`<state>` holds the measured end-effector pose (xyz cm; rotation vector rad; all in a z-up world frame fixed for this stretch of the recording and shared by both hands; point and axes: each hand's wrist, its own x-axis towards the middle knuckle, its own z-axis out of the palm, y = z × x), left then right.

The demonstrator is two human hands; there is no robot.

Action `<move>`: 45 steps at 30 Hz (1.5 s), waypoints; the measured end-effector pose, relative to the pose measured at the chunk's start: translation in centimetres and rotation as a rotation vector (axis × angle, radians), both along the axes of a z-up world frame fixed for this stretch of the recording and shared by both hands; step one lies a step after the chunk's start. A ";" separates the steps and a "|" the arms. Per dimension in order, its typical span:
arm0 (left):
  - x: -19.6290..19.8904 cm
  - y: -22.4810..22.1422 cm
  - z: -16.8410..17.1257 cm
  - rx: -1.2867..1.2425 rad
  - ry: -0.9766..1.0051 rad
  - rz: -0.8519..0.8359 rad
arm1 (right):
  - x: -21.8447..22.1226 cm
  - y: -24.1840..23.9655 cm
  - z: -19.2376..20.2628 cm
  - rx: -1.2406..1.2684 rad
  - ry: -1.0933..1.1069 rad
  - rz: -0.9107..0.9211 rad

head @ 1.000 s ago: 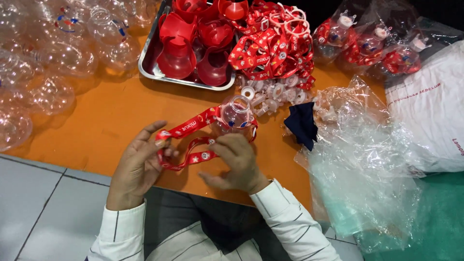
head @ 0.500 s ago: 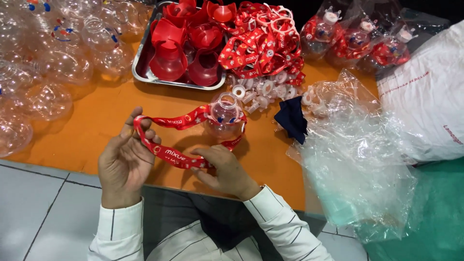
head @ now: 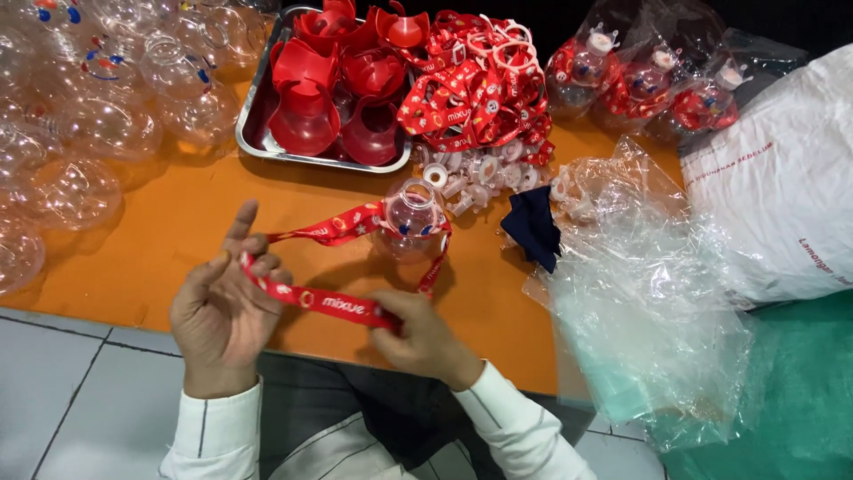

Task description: Attaching lanyards to plastic bottles and packaging them into plastic bags.

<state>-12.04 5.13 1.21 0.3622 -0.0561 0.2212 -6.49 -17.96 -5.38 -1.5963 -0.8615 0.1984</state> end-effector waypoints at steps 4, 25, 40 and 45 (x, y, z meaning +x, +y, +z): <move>0.5 1.9 -2.8 -0.031 0.030 0.025 | 1.2 -3.1 3.5 -0.188 -0.172 -0.172; 3.9 -1.3 -3.2 1.539 0.297 0.616 | 2.2 -5.3 4.1 -0.317 -0.564 -0.318; 14.3 -6.8 -4.4 1.648 -0.356 0.629 | 16.5 -7.7 3.7 -0.622 -0.734 -0.755; 14.1 -6.8 -4.1 1.565 -0.342 0.588 | 18.3 -7.6 1.4 -0.674 -0.739 -0.831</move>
